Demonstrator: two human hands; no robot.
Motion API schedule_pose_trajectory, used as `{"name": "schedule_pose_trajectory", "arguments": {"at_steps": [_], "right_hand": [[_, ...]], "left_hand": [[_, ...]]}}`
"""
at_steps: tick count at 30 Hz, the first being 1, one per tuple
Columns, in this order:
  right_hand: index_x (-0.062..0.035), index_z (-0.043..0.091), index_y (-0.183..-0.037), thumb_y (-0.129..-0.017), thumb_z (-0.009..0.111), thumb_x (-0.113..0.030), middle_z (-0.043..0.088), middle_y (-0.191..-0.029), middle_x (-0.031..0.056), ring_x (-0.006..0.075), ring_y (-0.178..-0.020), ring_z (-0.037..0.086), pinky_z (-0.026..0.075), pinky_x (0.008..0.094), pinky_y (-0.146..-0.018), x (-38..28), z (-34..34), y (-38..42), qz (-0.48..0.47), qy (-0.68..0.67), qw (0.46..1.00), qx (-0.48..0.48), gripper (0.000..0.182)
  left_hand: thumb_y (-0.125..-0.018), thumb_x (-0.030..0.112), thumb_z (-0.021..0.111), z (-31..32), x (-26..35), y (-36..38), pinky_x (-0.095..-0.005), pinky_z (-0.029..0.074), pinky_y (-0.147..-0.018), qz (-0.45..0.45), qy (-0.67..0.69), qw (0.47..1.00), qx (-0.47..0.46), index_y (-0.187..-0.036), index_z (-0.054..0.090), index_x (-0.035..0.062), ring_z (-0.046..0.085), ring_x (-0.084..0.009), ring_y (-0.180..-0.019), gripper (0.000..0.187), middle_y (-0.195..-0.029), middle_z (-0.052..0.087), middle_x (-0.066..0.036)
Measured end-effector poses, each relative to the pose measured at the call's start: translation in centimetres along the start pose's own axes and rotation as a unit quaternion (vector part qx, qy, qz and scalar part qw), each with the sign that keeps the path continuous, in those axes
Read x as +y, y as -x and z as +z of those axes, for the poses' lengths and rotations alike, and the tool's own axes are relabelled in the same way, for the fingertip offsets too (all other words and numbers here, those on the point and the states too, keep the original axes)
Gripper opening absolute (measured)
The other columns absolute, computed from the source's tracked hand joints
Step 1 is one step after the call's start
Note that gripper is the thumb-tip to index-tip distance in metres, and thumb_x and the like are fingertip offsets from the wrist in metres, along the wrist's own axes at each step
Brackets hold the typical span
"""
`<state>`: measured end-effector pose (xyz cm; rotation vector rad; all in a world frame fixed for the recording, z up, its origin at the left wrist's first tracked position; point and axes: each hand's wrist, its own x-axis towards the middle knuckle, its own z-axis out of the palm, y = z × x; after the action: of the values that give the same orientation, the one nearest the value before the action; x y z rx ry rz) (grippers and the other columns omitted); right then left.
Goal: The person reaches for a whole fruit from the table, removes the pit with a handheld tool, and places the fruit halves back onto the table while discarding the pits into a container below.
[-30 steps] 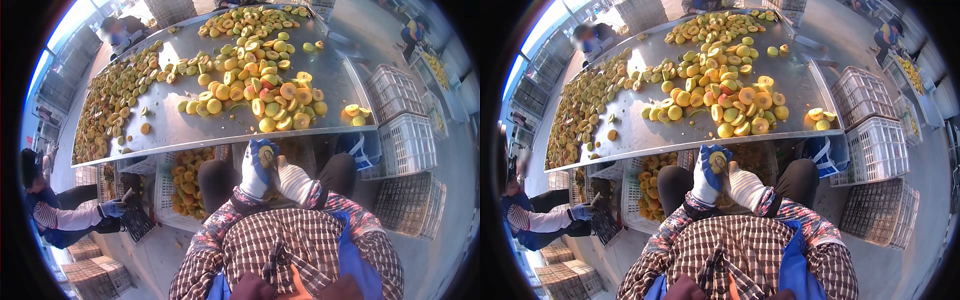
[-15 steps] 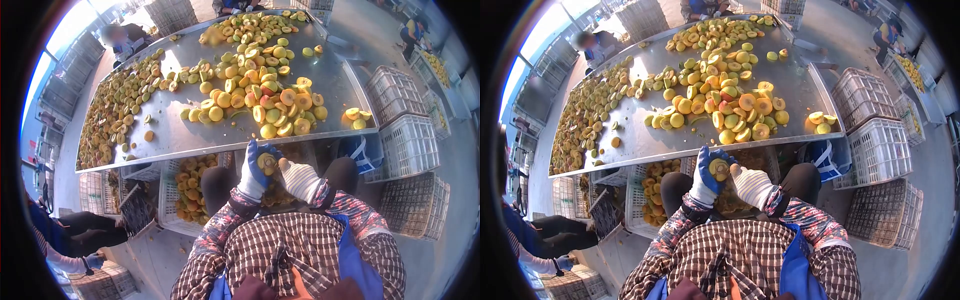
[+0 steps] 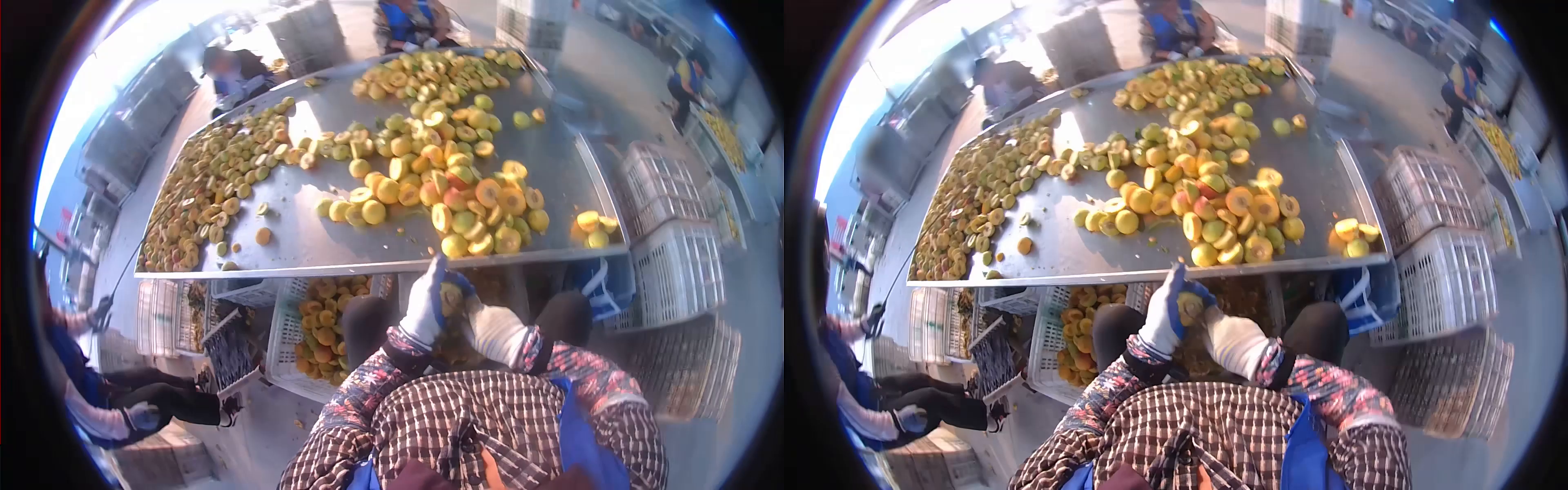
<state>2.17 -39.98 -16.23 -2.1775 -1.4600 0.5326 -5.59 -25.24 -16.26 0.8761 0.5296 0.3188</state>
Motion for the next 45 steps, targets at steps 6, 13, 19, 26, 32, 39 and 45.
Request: {"name": "schedule_pose_trajectory", "arguments": {"at_steps": [6,13,19,26,32,39,45], "right_hand": [[0.0020,0.035,-0.137,-0.093,0.056,-0.023,0.062,-0.103,0.0313,0.0504,-0.093,0.060,0.050,0.0497,-0.078,5.0,4.4,-1.2,-0.107,-0.165,0.980,0.032,0.055],[0.0040,0.046,-0.122,-0.095,0.054,-0.027,0.064,-0.091,0.0296,0.0477,-0.083,0.063,0.051,0.0507,-0.071,2.0,-0.4,-3.1,-0.014,0.013,0.999,-0.045,0.042],[0.0037,0.040,-0.120,-0.096,0.049,-0.030,0.064,-0.081,0.0308,0.0487,-0.075,0.064,0.051,0.0554,-0.065,1.1,2.0,-2.6,-0.011,0.048,0.998,-0.037,0.042],[0.0100,0.041,-0.125,-0.099,0.045,-0.030,0.060,-0.103,0.0342,0.0487,-0.075,0.063,0.052,0.0535,-0.068,3.4,4.9,-2.8,-0.115,-0.090,0.989,0.040,0.048],[0.0056,0.038,-0.126,-0.097,0.049,-0.025,0.064,-0.078,0.0304,0.0462,-0.076,0.065,0.052,0.0536,-0.061,1.3,1.9,-3.3,-0.029,0.054,0.996,-0.066,0.044],[0.0058,0.041,-0.125,-0.098,0.050,-0.021,0.062,-0.102,0.0285,0.0443,-0.084,0.065,0.053,0.0489,-0.069,0.1,1.8,-3.5,-0.003,0.056,0.992,-0.112,0.039],[0.0032,0.042,-0.120,-0.097,0.050,-0.029,0.062,-0.096,0.0270,0.0429,-0.081,0.066,0.051,0.0509,-0.067,0.7,3.1,-3.4,-0.094,-0.017,0.993,-0.075,0.041]], "left_hand": [[-0.098,0.046,0.056,-2.1,-1.9,-2.7,-0.0309,0.053,-0.074,0.037,-0.064,0.997,-0.009,-0.093,0.068,-0.0005,0.065,-0.0181,-0.074,0.049,-0.083,0.069,-0.009],[-0.101,0.057,0.039,-2.4,-2.2,-3.5,-0.0318,0.053,-0.078,-0.021,0.191,0.981,0.000,-0.094,0.068,-0.0026,0.066,-0.0222,-0.077,0.067,-0.085,0.070,-0.013],[-0.101,0.052,0.047,-2.8,-2.5,-2.8,-0.0327,0.053,-0.075,0.046,0.074,0.995,0.048,-0.087,0.067,-0.0019,0.066,-0.0213,-0.076,0.059,-0.081,0.069,-0.012],[-0.098,0.048,0.057,-2.0,-1.9,-1.6,-0.0288,0.052,-0.067,0.052,0.057,0.993,0.091,-0.087,0.068,-0.0013,0.065,-0.0167,-0.069,0.051,-0.078,0.068,-0.008],[-0.098,0.048,0.057,-2.4,-0.8,-1.7,-0.0277,0.050,-0.069,-0.018,-0.024,0.995,0.091,-0.086,0.070,0.0021,0.062,-0.0144,-0.070,0.049,-0.079,0.068,-0.006],[-0.096,0.050,0.058,-2.8,-0.7,-1.3,-0.0276,0.048,-0.068,-0.046,-0.055,0.990,0.119,-0.083,0.070,0.0025,0.059,-0.0133,-0.069,0.050,-0.076,0.067,-0.005],[-0.097,0.052,0.056,-2.5,-0.5,-0.8,-0.0277,0.047,-0.065,0.009,-0.062,0.993,0.096,-0.081,0.070,0.0016,0.057,-0.0124,-0.066,0.054,-0.071,0.064,-0.005]]}}
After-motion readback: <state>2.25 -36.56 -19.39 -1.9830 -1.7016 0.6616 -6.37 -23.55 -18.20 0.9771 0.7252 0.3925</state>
